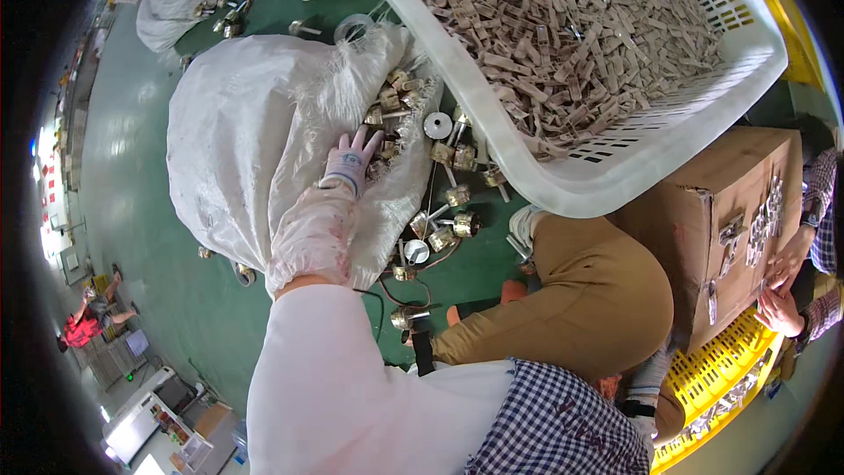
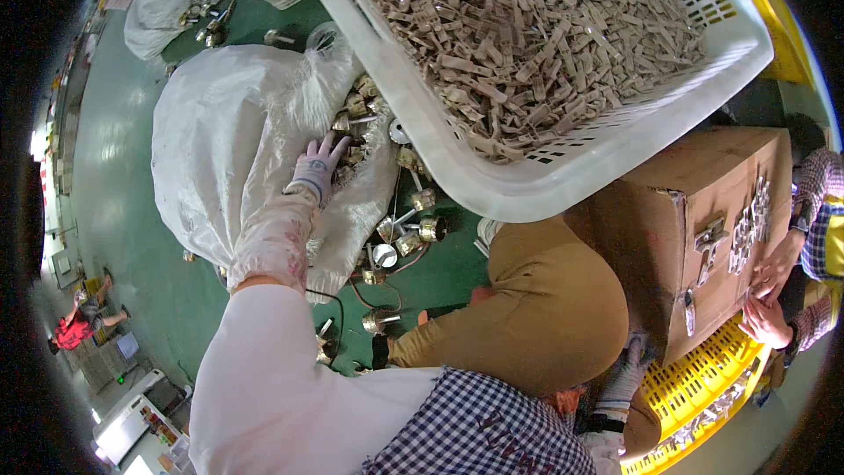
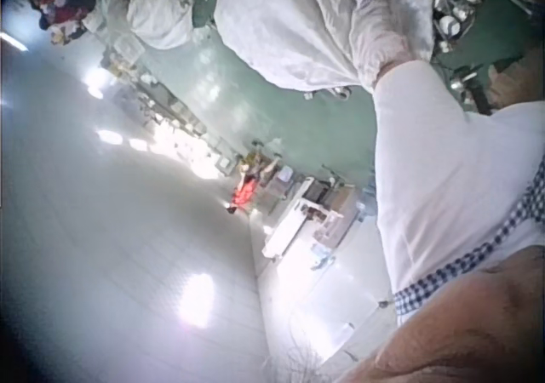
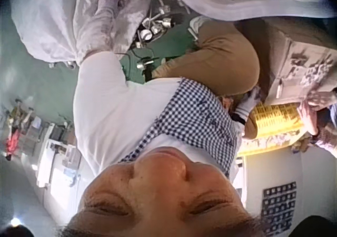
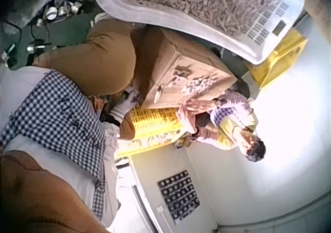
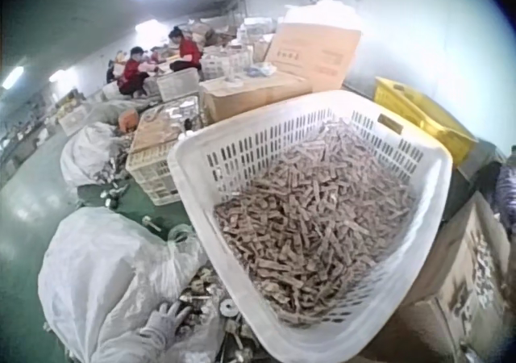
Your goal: Assembling, sorting, and bagging small metal hardware components on a factory floor.
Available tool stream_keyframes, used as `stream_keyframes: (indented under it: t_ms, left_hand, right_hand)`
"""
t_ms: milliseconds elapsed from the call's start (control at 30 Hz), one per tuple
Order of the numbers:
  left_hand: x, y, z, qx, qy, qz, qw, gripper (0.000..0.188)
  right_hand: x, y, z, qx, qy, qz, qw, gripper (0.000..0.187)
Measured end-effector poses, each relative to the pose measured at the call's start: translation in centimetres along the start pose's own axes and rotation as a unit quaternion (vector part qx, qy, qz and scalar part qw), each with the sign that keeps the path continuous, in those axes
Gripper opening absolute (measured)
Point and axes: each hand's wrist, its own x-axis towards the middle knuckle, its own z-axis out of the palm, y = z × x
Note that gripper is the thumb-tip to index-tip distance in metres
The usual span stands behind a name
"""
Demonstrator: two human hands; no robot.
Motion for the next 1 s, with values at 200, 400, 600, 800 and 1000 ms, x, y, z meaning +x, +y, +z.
stream_keyframes:
  t_ms: [200,400,600,800,1000]
  left_hand:
    - [0.7,-2.1,3.1,-0.093,0.009,0.053,0.994,0.101]
    - [1.6,2.7,0.0,-0.103,-0.056,-0.022,0.993,0.096]
    - [-0.8,3.4,3.7,-0.112,-0.046,-0.030,0.992,0.087]
    - [-3.9,6.4,2.7,-0.064,-0.014,-0.042,0.997,0.071]
    - [-0.7,6.6,1.4,-0.110,-0.116,-0.075,0.984,0.082]
  right_hand:
    - [-0.3,-0.9,1.3,-0.044,-0.050,0.006,0.998,0.042]
    - [2.6,2.5,-2.9,-0.023,-0.076,-0.057,0.995,0.045]
    - [3.1,2.5,-2.4,0.052,-0.039,0.009,0.998,0.049]
    - [1.7,1.5,-0.9,0.053,-0.062,-0.019,0.996,0.054]
    - [1.2,1.2,-0.1,0.024,-0.079,-0.070,0.994,0.055]
